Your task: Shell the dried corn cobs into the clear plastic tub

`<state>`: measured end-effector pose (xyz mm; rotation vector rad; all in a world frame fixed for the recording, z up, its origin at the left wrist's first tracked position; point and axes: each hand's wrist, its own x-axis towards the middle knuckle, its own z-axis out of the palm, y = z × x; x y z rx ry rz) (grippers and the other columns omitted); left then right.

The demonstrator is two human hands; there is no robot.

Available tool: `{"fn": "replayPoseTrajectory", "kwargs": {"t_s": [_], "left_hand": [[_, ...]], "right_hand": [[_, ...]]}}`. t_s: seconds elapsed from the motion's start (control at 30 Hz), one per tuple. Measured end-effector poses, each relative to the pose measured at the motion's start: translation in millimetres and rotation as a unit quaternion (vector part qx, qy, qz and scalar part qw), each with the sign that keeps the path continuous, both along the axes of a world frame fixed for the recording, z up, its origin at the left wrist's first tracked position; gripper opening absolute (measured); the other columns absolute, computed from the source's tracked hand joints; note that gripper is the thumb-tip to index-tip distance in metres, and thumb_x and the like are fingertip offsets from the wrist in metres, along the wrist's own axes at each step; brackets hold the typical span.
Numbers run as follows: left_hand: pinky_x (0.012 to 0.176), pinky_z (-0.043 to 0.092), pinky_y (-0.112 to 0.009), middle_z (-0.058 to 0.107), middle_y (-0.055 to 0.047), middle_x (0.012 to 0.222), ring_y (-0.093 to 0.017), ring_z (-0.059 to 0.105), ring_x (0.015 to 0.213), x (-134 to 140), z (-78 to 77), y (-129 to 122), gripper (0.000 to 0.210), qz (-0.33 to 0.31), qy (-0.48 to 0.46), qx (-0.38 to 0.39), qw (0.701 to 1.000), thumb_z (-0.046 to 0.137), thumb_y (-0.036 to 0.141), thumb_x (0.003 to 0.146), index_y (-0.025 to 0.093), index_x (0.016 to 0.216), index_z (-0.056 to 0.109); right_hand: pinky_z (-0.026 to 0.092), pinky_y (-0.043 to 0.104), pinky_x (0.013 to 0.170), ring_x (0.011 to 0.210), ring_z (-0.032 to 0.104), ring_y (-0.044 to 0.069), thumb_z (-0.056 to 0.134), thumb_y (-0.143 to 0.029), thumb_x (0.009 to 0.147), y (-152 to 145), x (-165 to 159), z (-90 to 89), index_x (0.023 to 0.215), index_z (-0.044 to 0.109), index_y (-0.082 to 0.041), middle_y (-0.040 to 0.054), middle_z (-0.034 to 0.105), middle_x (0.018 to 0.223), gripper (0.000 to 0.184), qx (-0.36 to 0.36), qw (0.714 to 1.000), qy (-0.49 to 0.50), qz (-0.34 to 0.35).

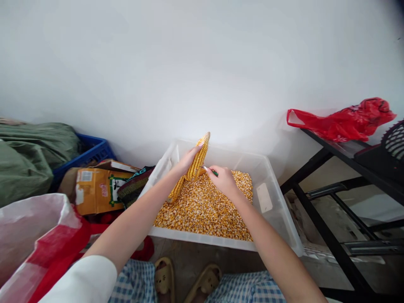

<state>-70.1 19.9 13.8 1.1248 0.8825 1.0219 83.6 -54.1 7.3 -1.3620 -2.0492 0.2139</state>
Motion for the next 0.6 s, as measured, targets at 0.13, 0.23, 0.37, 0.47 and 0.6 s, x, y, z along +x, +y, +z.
{"fn": "replayPoseTrajectory", "kwargs": {"t_s": [0.13,0.23,0.37,0.47,0.6], "left_hand": [[0.044,0.043,-0.024,0.058,-0.003,0.058,-0.015,0.057,0.050,0.9,-1.5,0.7,0.047,-0.001,0.002,0.010,1.000,0.053,0.059,0.070,0.016,0.089,0.056],[0.044,0.043,-0.024,0.058,-0.003,0.058,-0.015,0.057,0.049,1.5,-2.3,1.3,0.047,-0.002,0.009,0.012,1.000,0.052,0.059,0.071,0.015,0.087,0.056],[0.044,0.043,-0.024,0.059,-0.003,0.058,-0.015,0.056,0.048,2.2,-1.9,0.9,0.047,0.001,0.014,0.015,1.000,0.051,0.060,0.071,0.016,0.086,0.055],[0.045,0.043,-0.024,0.059,-0.003,0.059,-0.015,0.056,0.049,2.8,-1.1,0.0,0.046,0.000,0.016,0.013,1.000,0.051,0.060,0.071,0.016,0.086,0.055],[0.044,0.042,-0.024,0.059,-0.003,0.059,-0.014,0.056,0.049,3.3,-0.6,-0.8,0.047,0.008,0.014,0.017,1.000,0.052,0.060,0.071,0.015,0.086,0.056]], "right_hand": [[0.030,0.021,0.053,0.055,0.051,0.011,0.040,-0.037,0.088,-0.2,-0.7,-0.2,0.084,0.066,-0.019,0.0021,0.065,0.068,0.032,-0.002,1.000,-0.009,0.000],[0.029,0.021,0.053,0.055,0.051,0.011,0.040,-0.037,0.088,-0.4,-1.2,0.2,0.084,0.066,-0.019,0.0021,0.065,0.068,0.032,0.002,1.000,-0.013,-0.003],[0.028,0.022,0.052,0.053,0.050,0.011,0.040,-0.037,0.088,-0.6,-1.4,0.7,0.082,0.066,-0.020,0.0019,0.064,0.065,0.032,0.010,1.000,-0.020,-0.007],[0.029,0.021,0.053,0.053,0.050,0.011,0.039,-0.037,0.089,-1.1,-1.4,1.2,0.082,0.066,-0.019,0.0020,0.063,0.065,0.033,0.006,1.000,-0.020,-0.003],[0.030,0.021,0.053,0.053,0.050,0.011,0.038,-0.037,0.088,-1.7,-1.1,2.1,0.081,0.065,-0.019,0.0021,0.063,0.064,0.033,0.005,1.000,-0.026,-0.004]]}}
